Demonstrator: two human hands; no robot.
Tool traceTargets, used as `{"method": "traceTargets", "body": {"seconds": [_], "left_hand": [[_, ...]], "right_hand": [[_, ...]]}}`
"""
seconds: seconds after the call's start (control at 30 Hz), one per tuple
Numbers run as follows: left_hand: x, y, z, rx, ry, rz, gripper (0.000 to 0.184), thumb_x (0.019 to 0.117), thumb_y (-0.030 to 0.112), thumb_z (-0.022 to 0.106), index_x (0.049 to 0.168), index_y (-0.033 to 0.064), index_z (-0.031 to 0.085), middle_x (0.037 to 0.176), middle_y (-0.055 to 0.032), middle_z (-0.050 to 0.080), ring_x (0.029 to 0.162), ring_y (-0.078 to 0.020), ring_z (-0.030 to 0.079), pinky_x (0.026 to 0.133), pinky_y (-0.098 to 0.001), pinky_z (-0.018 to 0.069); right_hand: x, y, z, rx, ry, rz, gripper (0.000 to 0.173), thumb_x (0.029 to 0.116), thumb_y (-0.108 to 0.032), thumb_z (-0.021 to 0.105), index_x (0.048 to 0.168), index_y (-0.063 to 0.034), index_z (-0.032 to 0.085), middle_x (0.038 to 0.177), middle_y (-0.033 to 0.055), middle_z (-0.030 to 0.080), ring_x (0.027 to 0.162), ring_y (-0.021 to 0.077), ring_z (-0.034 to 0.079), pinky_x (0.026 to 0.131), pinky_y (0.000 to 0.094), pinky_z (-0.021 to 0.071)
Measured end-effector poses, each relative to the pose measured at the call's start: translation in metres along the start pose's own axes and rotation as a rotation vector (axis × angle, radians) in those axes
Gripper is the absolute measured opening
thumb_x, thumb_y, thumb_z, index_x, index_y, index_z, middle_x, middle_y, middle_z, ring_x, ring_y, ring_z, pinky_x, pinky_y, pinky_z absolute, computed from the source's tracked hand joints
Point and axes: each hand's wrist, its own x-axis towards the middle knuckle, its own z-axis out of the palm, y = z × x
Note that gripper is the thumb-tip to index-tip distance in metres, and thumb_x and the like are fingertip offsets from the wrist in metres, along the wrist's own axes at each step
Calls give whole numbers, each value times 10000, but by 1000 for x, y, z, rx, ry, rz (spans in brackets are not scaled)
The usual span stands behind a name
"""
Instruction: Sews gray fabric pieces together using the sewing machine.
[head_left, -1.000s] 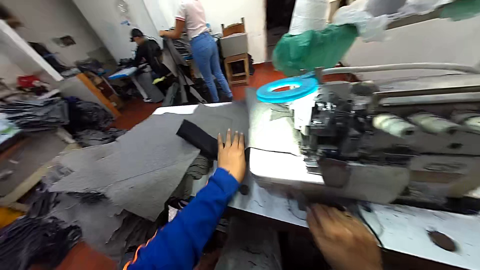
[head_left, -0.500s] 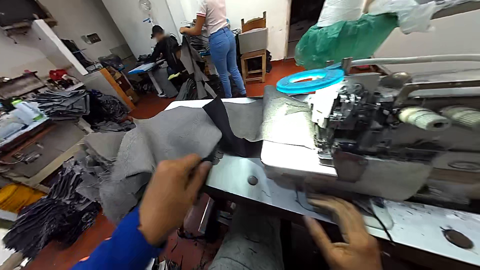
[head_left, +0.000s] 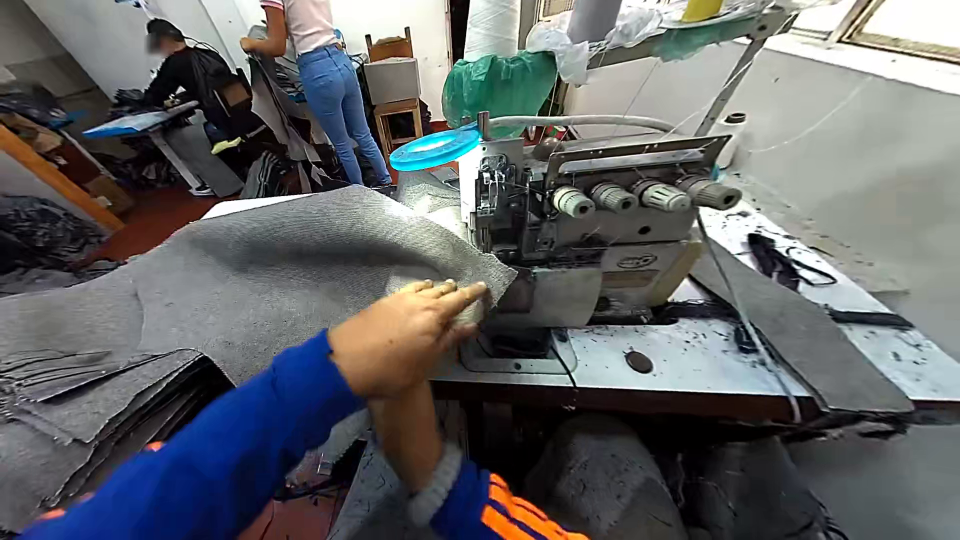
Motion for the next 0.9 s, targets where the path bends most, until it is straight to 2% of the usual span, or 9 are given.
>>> {"method": "traceTargets", "body": {"seconds": [0.03,0.1,0.23,0.33,0.43,0.53,0.67,0.8,0.9], "left_hand": [[5,-6,-1,61,58,50,472,1083,241,504,1548,166,476,1353,-141,651,1272,-315,595,1068,-498,457],[14,-32,16,222,258,185,476,994,199,655,1464,177,582,1180,-145,674,1064,-334,645,887,-502,550],[0,-78,76,252,606,282,516,1044,409,453,1437,109,602,1513,-89,555,1438,-291,481,1175,-509,397],[-9,-80,91,143,679,137,682,1035,538,396,1450,24,564,1511,-176,538,1448,-400,445,1177,-575,349],[3,-69,87,146,743,39,742,1007,603,421,1291,-41,657,1321,-287,640,1270,-517,572,1060,-653,432],[37,-68,82,199,882,35,767,942,694,412,1043,-18,678,972,-288,637,922,-526,613,767,-662,471],[57,-69,78,178,897,90,757,972,672,349,1166,30,701,1037,-261,649,943,-505,605,771,-645,452],[55,-71,78,196,892,131,721,993,609,348,1067,-24,686,1075,-263,670,1001,-503,623,838,-661,434],[53,-75,69,95,854,215,563,989,524,444,1017,16,686,954,-166,676,930,-378,641,866,-606,434]], "right_hand": [[22,57,20,32,47,-250,300,949,9,570,1165,216,571,1067,292,663,998,214,663,881,286,525],[41,111,27,105,-43,-332,249,937,-16,612,1131,140,619,995,172,685,945,110,662,862,271,544],[22,142,-53,-150,-164,-505,171,934,-18,642,1036,106,702,883,171,734,831,183,720,804,366,577],[3,139,-162,-555,335,-612,206,994,-77,571,1092,28,719,923,109,753,791,183,744,726,363,634],[-21,133,-279,-1069,796,-393,254,997,-68,560,1193,21,695,1028,228,713,927,397,712,817,569,578],[-25,126,-340,-1178,760,-81,286,984,-14,597,1256,63,636,1149,318,633,1073,515,623,925,659,500],[-16,123,-355,-1259,644,-92,199,951,43,625,1143,84,656,1083,279,662,1019,465,659,907,606,527],[-19,118,-370,-1359,493,-201,132,917,35,679,1047,57,687,1022,237,657,972,430,666,862,589,549],[-21,91,-370,-1326,496,-340,148,916,23,675,1057,68,667,1063,262,651,999,451,653,872,629,534]]}}
